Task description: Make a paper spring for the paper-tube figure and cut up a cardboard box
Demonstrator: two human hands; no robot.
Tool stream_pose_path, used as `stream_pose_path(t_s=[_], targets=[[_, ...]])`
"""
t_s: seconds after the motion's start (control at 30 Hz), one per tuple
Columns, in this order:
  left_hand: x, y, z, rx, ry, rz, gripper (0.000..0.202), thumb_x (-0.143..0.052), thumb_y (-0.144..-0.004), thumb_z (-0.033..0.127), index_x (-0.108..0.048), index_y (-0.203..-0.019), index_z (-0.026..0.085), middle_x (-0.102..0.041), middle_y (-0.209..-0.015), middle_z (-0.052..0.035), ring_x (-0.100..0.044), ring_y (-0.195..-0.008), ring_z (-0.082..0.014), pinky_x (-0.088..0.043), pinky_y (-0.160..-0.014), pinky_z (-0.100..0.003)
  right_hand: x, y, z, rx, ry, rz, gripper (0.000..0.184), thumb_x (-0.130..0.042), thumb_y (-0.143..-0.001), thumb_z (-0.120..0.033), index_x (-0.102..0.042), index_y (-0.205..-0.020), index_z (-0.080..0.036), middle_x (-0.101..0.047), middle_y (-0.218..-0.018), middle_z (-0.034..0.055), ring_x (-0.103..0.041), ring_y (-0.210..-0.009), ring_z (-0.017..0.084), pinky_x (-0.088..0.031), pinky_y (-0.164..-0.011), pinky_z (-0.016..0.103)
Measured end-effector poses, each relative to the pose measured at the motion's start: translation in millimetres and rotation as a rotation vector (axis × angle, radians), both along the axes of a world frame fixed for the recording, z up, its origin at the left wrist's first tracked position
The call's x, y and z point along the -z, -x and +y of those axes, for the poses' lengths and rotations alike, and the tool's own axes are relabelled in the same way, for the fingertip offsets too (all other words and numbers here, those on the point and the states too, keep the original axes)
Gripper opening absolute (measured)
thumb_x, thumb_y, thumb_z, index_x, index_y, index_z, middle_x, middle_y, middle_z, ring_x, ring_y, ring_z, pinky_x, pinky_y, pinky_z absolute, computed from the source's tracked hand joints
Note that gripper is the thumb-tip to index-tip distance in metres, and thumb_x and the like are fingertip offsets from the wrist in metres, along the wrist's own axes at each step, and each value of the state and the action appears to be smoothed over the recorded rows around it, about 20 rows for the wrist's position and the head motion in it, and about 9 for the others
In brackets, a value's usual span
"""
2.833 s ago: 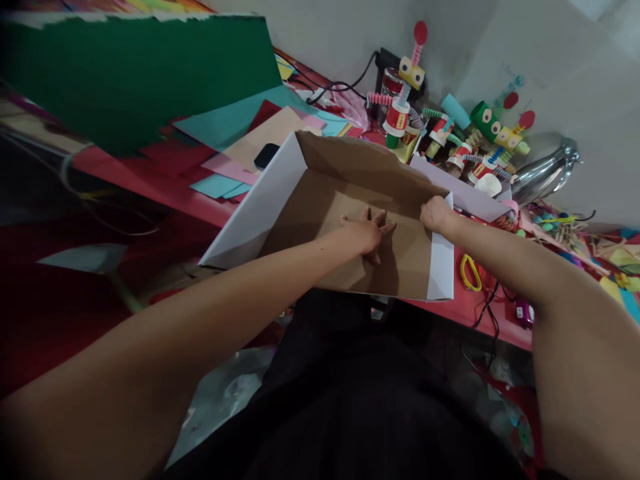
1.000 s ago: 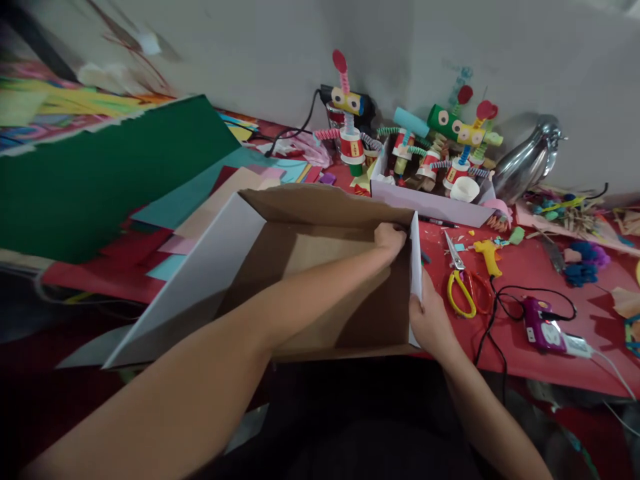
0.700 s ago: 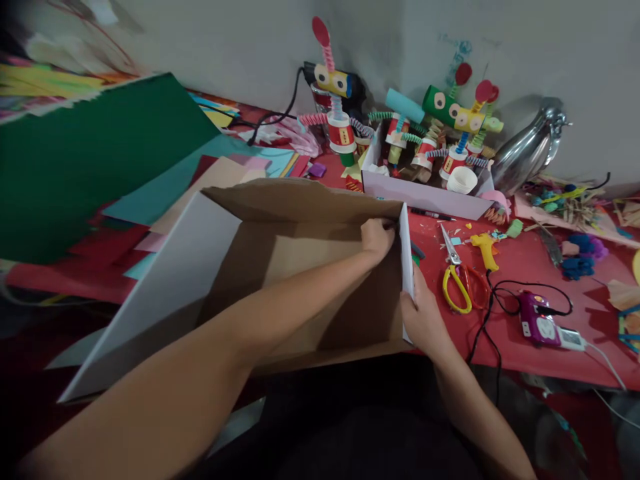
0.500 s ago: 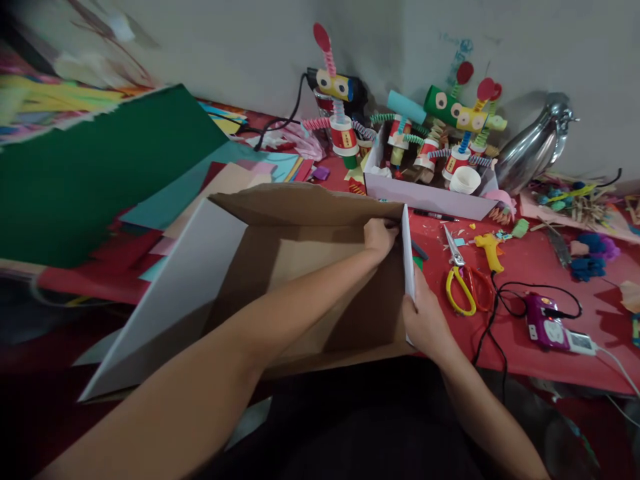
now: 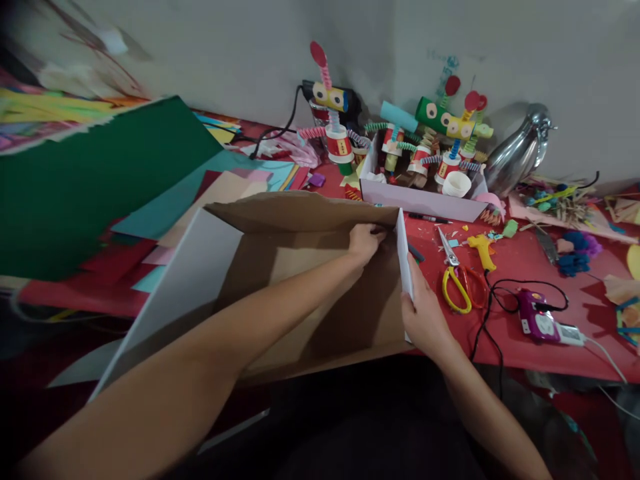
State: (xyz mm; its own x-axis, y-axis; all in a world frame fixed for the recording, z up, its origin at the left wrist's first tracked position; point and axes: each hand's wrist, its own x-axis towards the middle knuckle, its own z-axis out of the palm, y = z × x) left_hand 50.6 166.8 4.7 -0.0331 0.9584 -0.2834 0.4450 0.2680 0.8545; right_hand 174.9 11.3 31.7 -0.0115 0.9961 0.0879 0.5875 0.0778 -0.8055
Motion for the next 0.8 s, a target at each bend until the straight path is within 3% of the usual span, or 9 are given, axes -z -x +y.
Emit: stream_pose_path(t_s=[0.13,0.27,0.47,0.63,0.73,0.8], targets=[[1.9,-14,2,-0.002,0.04,-0.063,0.028,-0.06,-0.084,0.017,-0.075,-0.107,0.016,-0.074,-0.067,-0.0053,-0.072,-0.062,-0.0167,-0.053,-0.06,-0.022,-1.5,-7,1,-0.047,0.009,-0.095,0.075,-0.044,-0.081,-0.013,-0.031,-0.154,-0.023,-0.046,-0.151,0.0082,-0.048,-0.136,0.025,-0.034,-0.117,0.05],[1.6,-24,8,0.014,0.035,-0.078,0.024,-0.056,-0.084,0.016,-0.077,-0.097,0.014,-0.073,-0.064,-0.0072,-0.071,-0.06,-0.0171,-0.053,-0.057,-0.022,-3.6,-14,3,-0.108,-0.01,-0.133,0.077,-0.045,-0.082,-0.013,-0.027,-0.156,-0.025,-0.047,-0.151,0.0067,-0.05,-0.134,0.025,-0.039,-0.114,0.05],[0.6,-12,6,0.04,-0.028,-0.039,0.02,-0.057,-0.081,0.013,-0.077,-0.086,0.014,-0.071,-0.061,-0.0055,-0.072,-0.069,-0.0175,-0.053,-0.065,-0.021,-4.1,-15,0,-0.091,-0.004,-0.112,0.074,-0.044,-0.084,-0.015,-0.027,-0.156,-0.024,-0.048,-0.15,0.0068,-0.047,-0.137,0.023,-0.039,-0.114,0.047],[1.0,-14,6,0.062,0.001,-0.069,0.024,-0.054,-0.087,0.017,-0.076,-0.095,0.015,-0.07,-0.058,-0.0042,-0.07,-0.061,-0.0157,-0.051,-0.059,-0.02,-8.4,-15,0,-0.078,0.01,-0.143,0.075,-0.046,-0.084,-0.014,-0.027,-0.155,-0.027,-0.043,-0.153,0.0038,-0.041,-0.141,0.021,-0.036,-0.116,0.046],[-1.3,-19,7,0.044,0.022,-0.058,0.026,-0.052,-0.089,0.019,-0.076,-0.099,0.013,-0.073,-0.066,-0.008,-0.071,-0.061,-0.0173,-0.052,-0.058,-0.022,-12.0,-16,2,-0.099,0.026,-0.187,0.076,-0.046,-0.083,-0.015,-0.027,-0.155,-0.028,-0.046,-0.151,0.0038,-0.045,-0.138,0.023,-0.038,-0.115,0.047],[-4.0,-20,6,0.041,-0.012,-0.031,0.023,-0.055,-0.086,0.017,-0.076,-0.096,0.012,-0.076,-0.08,-0.0121,-0.073,-0.075,-0.0198,-0.053,-0.067,-0.023,-11.2,-17,2,-0.103,0.019,-0.196,0.076,-0.047,-0.083,-0.015,-0.027,-0.155,-0.027,-0.048,-0.15,0.0045,-0.047,-0.137,0.024,-0.039,-0.114,0.047]])
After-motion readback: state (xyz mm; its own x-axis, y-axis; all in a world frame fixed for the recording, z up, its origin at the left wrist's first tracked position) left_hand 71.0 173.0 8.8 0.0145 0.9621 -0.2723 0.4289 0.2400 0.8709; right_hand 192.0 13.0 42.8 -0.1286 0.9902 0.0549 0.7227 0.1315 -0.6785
